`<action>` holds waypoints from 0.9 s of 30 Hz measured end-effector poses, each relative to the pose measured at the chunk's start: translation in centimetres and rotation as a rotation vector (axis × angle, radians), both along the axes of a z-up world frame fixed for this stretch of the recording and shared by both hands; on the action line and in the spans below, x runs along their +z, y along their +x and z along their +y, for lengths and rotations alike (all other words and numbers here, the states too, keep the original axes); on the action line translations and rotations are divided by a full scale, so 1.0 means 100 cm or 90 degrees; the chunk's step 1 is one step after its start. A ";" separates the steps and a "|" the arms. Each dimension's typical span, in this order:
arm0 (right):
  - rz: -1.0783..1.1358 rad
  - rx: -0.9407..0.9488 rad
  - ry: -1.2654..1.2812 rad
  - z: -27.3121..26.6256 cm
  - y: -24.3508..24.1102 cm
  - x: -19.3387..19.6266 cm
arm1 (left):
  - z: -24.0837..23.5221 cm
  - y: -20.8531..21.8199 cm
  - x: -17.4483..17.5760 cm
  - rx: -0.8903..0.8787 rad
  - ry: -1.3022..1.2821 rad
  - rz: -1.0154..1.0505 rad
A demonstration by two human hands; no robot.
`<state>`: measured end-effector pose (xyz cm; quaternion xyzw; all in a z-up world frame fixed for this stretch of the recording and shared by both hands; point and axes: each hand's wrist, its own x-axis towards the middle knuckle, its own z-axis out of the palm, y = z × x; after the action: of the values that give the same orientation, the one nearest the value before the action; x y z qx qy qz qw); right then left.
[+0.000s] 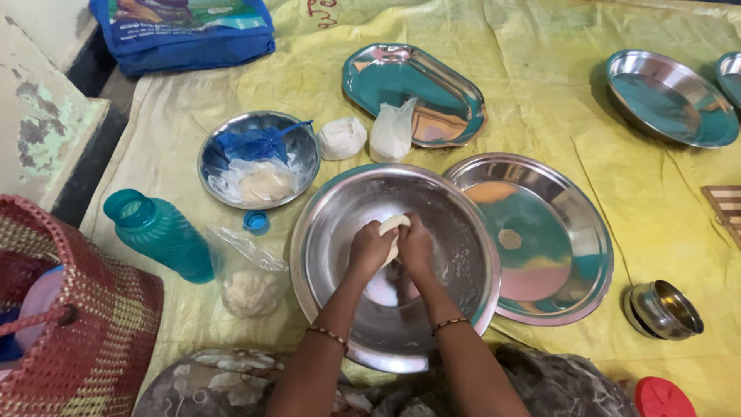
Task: The person kneads a ball of dough in a large metal bowl using both hands. They repeatedly press, fold, and turn the dough, occasionally adding water from a nearby bottle to adjust consistency. The person also briefly uses a wooden scraper to assist in handling the dough.
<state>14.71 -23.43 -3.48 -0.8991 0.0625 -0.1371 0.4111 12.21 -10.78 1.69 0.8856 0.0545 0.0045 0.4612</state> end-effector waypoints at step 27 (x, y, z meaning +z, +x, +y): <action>-0.098 0.158 0.077 0.002 -0.127 0.128 | 0.024 -0.063 0.009 0.107 -0.889 0.029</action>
<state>1.97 -23.23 9.33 -0.8602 -0.0727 -0.1498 0.4821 5.88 -8.34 2.57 0.3748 0.1225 -0.0143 0.9189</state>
